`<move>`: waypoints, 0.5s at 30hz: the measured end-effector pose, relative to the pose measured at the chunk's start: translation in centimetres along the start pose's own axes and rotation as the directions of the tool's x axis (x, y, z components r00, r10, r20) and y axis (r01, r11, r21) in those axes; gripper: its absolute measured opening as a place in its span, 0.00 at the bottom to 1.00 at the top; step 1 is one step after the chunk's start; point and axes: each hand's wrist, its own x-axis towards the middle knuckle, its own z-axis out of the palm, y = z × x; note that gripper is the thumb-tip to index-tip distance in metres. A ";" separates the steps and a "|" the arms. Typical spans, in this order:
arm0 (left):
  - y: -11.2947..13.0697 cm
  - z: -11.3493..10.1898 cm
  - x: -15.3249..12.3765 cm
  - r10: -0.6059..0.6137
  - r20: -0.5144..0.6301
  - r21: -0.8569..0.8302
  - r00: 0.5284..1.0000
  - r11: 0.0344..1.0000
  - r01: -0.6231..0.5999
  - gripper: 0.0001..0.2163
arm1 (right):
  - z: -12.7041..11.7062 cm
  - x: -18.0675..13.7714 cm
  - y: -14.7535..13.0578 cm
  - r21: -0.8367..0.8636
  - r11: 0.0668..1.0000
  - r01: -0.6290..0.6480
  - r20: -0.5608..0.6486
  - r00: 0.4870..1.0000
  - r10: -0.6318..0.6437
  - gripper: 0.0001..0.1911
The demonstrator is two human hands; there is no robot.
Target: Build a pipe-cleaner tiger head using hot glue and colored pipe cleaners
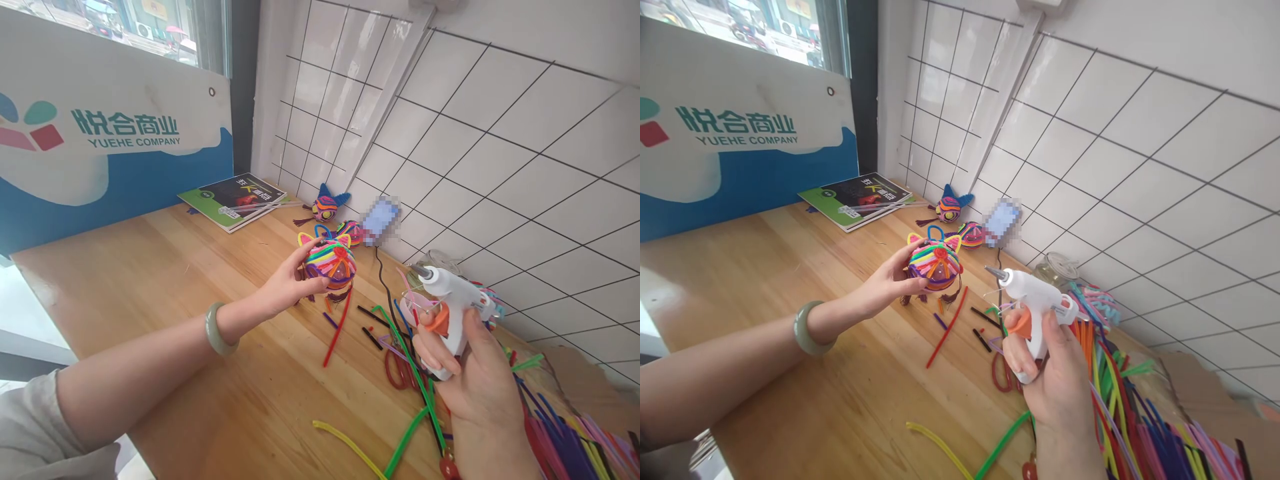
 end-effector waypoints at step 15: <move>-0.3 -0.1 -0.9 -0.238 0.439 0.051 0.866 0.969 0.240 0.34 | -0.6 0.3 -1.6 -0.042 0.989 0.139 -0.044 0.989 -0.141 0.19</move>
